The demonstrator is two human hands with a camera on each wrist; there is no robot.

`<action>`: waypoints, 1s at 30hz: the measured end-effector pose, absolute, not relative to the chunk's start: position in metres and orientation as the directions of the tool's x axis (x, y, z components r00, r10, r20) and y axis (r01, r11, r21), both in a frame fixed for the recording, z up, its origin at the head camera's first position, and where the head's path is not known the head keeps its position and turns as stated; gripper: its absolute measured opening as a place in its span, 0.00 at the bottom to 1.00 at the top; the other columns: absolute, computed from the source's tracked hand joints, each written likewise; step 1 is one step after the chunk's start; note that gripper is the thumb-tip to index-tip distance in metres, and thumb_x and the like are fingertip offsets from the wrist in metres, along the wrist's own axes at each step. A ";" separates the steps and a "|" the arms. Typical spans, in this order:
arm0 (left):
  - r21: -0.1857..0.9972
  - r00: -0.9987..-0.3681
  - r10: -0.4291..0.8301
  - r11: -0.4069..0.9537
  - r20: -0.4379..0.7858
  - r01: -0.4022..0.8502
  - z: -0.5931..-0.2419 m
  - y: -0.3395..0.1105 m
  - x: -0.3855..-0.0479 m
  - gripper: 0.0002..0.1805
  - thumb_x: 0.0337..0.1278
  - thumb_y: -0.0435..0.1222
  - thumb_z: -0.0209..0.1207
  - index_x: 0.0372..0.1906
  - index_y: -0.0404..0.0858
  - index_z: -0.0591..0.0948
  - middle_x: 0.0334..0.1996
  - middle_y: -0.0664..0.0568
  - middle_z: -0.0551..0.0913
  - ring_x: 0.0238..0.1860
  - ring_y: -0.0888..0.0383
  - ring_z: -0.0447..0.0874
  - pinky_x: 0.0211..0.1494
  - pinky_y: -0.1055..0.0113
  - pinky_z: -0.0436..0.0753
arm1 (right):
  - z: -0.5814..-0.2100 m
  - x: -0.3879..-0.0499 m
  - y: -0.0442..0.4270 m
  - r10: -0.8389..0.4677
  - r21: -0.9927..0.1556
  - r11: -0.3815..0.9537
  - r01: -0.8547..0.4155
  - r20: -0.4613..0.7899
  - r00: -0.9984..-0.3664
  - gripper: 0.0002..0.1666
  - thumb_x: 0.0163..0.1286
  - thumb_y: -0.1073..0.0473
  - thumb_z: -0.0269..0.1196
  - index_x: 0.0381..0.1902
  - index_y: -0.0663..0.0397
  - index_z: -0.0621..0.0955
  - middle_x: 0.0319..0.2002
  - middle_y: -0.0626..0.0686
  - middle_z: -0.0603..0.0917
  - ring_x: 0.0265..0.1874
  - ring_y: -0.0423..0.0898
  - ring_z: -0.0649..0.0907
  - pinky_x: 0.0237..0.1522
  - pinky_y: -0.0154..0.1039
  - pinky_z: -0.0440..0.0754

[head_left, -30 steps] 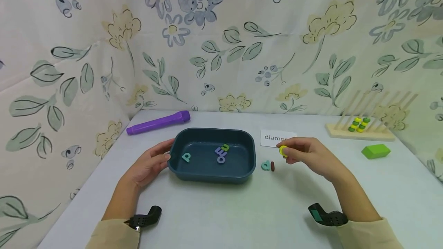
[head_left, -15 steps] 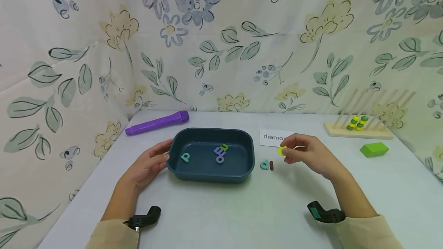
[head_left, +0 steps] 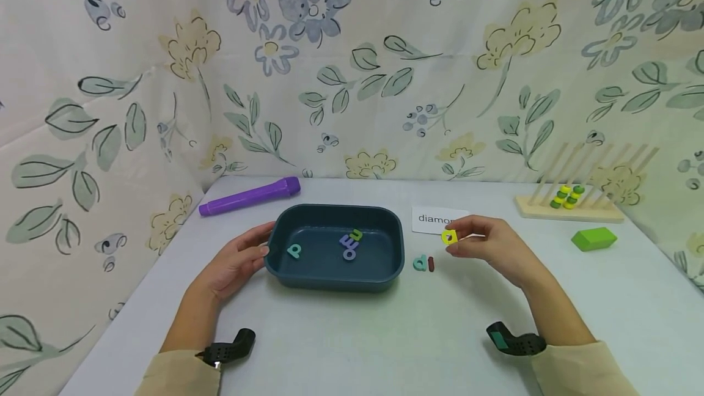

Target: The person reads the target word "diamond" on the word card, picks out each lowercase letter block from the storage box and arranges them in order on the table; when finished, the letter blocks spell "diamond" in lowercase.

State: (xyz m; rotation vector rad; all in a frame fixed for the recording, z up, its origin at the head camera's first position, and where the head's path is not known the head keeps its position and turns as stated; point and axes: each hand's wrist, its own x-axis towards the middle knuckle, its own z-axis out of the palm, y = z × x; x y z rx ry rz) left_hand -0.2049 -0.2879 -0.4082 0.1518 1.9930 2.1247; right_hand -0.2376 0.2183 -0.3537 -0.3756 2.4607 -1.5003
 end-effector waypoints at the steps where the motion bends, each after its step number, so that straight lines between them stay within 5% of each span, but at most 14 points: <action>1: 0.994 -0.970 0.233 -0.055 -0.076 -0.091 -0.408 -0.288 -0.205 0.36 0.75 0.34 0.56 0.81 0.34 0.58 0.78 0.40 0.59 0.62 0.66 0.80 0.64 0.71 0.81 | -0.354 -0.238 0.218 -0.341 -0.894 0.438 -0.093 -0.069 -0.938 0.28 0.69 0.57 0.70 0.64 0.60 0.79 0.51 0.60 0.82 0.43 0.47 0.89 0.50 0.34 0.83; 11: 0.992 -0.972 0.217 -0.067 -0.092 -0.109 -0.407 -0.288 -0.204 0.36 0.74 0.34 0.57 0.81 0.36 0.59 0.77 0.43 0.61 0.63 0.66 0.80 0.64 0.71 0.81 | -0.362 -0.241 0.217 -0.365 -0.896 0.442 -0.025 -0.154 -0.918 0.29 0.70 0.59 0.68 0.63 0.71 0.76 0.45 0.58 0.90 0.44 0.53 0.90 0.48 0.40 0.90; 20: 0.993 -0.972 0.217 -0.062 -0.089 -0.105 -0.407 -0.287 -0.203 0.37 0.75 0.35 0.57 0.81 0.36 0.58 0.80 0.39 0.57 0.62 0.67 0.80 0.64 0.72 0.80 | -0.378 -0.244 0.218 -0.417 -0.831 0.550 -0.081 -0.189 -0.889 0.20 0.67 0.59 0.71 0.53 0.63 0.84 0.37 0.54 0.87 0.35 0.49 0.86 0.39 0.37 0.87; 30: 0.993 -0.972 0.214 -0.054 -0.096 -0.109 -0.406 -0.287 -0.203 0.37 0.74 0.35 0.57 0.81 0.35 0.58 0.80 0.39 0.56 0.63 0.67 0.79 0.64 0.72 0.80 | -0.388 -0.247 0.218 -0.422 -0.784 0.601 -0.157 -0.145 -0.895 0.16 0.66 0.60 0.71 0.51 0.58 0.87 0.35 0.53 0.82 0.35 0.49 0.80 0.34 0.34 0.82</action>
